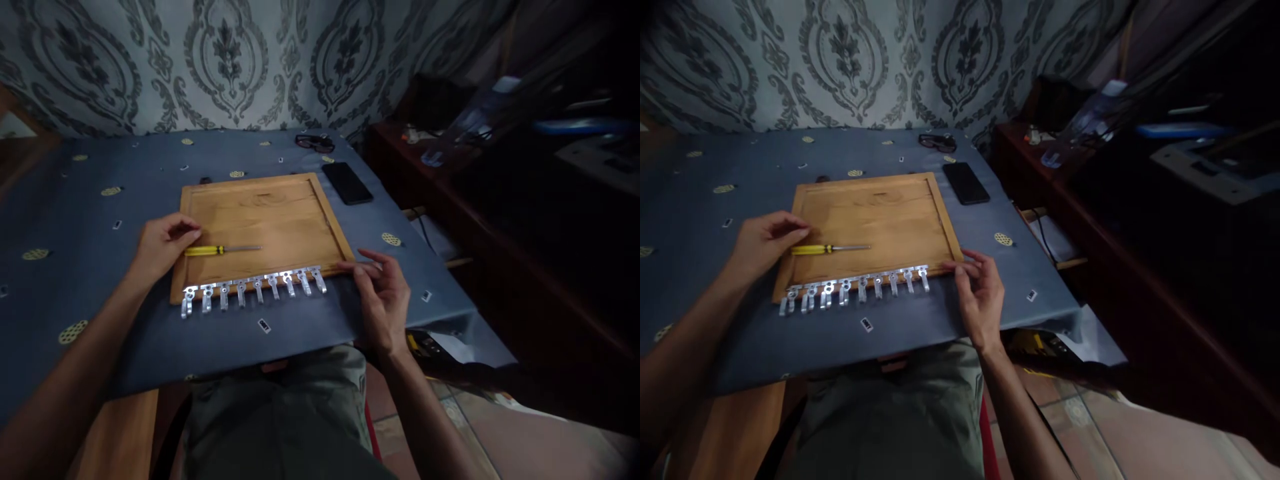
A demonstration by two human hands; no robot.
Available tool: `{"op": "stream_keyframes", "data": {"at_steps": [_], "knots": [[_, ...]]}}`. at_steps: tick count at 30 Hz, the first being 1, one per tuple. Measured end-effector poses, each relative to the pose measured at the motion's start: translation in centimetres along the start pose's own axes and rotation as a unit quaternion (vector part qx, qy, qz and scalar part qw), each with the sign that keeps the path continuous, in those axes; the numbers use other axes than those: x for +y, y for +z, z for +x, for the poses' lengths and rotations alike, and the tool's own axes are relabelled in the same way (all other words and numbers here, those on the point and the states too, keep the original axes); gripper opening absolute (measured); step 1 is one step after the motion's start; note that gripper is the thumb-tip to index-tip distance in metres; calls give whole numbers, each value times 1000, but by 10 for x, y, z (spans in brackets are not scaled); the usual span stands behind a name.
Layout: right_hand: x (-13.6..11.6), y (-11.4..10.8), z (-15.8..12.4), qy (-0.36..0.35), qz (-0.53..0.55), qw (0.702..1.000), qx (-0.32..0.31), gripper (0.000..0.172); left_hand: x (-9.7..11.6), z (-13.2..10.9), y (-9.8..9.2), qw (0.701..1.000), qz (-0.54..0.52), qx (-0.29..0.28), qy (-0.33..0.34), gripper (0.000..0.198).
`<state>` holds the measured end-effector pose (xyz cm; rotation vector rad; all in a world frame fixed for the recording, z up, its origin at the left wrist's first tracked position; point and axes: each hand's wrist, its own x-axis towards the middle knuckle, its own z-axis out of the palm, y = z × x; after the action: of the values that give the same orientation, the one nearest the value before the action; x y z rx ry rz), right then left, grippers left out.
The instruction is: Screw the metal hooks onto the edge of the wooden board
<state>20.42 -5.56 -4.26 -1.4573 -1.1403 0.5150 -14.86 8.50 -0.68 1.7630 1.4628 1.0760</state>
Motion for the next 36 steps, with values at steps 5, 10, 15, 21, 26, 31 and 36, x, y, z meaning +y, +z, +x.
{"op": "stream_keyframes", "data": {"at_steps": [5,10,15,21,26,31,36], "knots": [[-2,0,-2,27,18,999,22,41,-10,-1,-3,999,46,2,-2,10],[-5,0,-1,81,3,995,55,55,-32,9,-21,993,111,37,-10,27],[-8,2,1,101,-14,992,68,66,-54,34,-54,979,178,91,-31,35],[-9,1,1,122,-17,989,77,73,-55,87,-59,959,268,89,-39,40],[0,-2,6,85,-14,994,72,64,-41,135,-42,941,329,59,-43,42],[4,0,7,22,19,997,75,48,-33,145,-38,930,363,11,-49,43],[12,3,7,19,8,996,81,44,-38,131,-46,910,412,-17,-52,43]]}}
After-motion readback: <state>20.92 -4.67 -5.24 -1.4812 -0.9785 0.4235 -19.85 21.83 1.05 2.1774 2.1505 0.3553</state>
